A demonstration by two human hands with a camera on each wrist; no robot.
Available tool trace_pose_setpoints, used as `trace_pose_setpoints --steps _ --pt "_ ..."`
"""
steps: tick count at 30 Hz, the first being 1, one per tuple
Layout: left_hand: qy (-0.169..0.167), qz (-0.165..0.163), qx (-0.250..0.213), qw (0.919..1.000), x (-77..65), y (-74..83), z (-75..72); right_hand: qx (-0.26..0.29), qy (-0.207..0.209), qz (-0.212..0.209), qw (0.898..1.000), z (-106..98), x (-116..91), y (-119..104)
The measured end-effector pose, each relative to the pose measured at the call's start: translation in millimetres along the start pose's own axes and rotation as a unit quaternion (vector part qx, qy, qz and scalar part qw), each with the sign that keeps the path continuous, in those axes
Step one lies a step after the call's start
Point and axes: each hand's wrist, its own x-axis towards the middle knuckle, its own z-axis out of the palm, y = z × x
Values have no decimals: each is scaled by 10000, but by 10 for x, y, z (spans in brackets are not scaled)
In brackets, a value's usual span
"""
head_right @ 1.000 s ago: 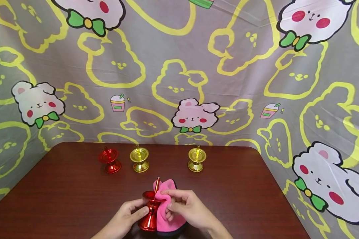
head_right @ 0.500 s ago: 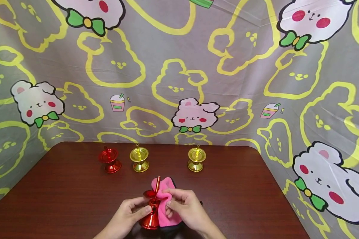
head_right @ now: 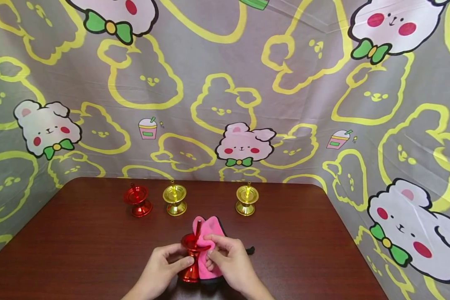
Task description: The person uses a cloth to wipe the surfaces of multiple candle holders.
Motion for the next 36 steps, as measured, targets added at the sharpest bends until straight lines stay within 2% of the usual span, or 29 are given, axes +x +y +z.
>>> trace_pose_setpoints --steps 4,8,11,14,18,22,28,32,36 --pt "346 84 283 9990 19 13 0 7 -23 308 9995 47 -3 -81" --pt "421 50 545 9976 37 18 -29 -10 -239 478 9986 48 -13 -127" --pt "256 -49 584 9980 44 11 -71 -209 -413 524 9976 8 -17 -133" --pt "-95 -176 508 9985 38 3 -114 -516 -525 459 9962 -45 -14 -118" --pt "-570 -158 375 9975 7 1 -159 -662 -588 348 9955 -92 -11 -88" --pt "-702 -36 251 9972 -16 2 -193 -336 -658 483 9961 -105 -12 -86" --pt "-598 -94 143 9981 -24 24 -205 240 -665 888 9935 -91 -1 -112" --pt "-458 -119 256 9986 -24 52 -191 470 -584 970 9925 -76 14 -115" --pt "-256 16 504 9984 -24 70 -172 698 -471 970 9917 -59 27 -106"
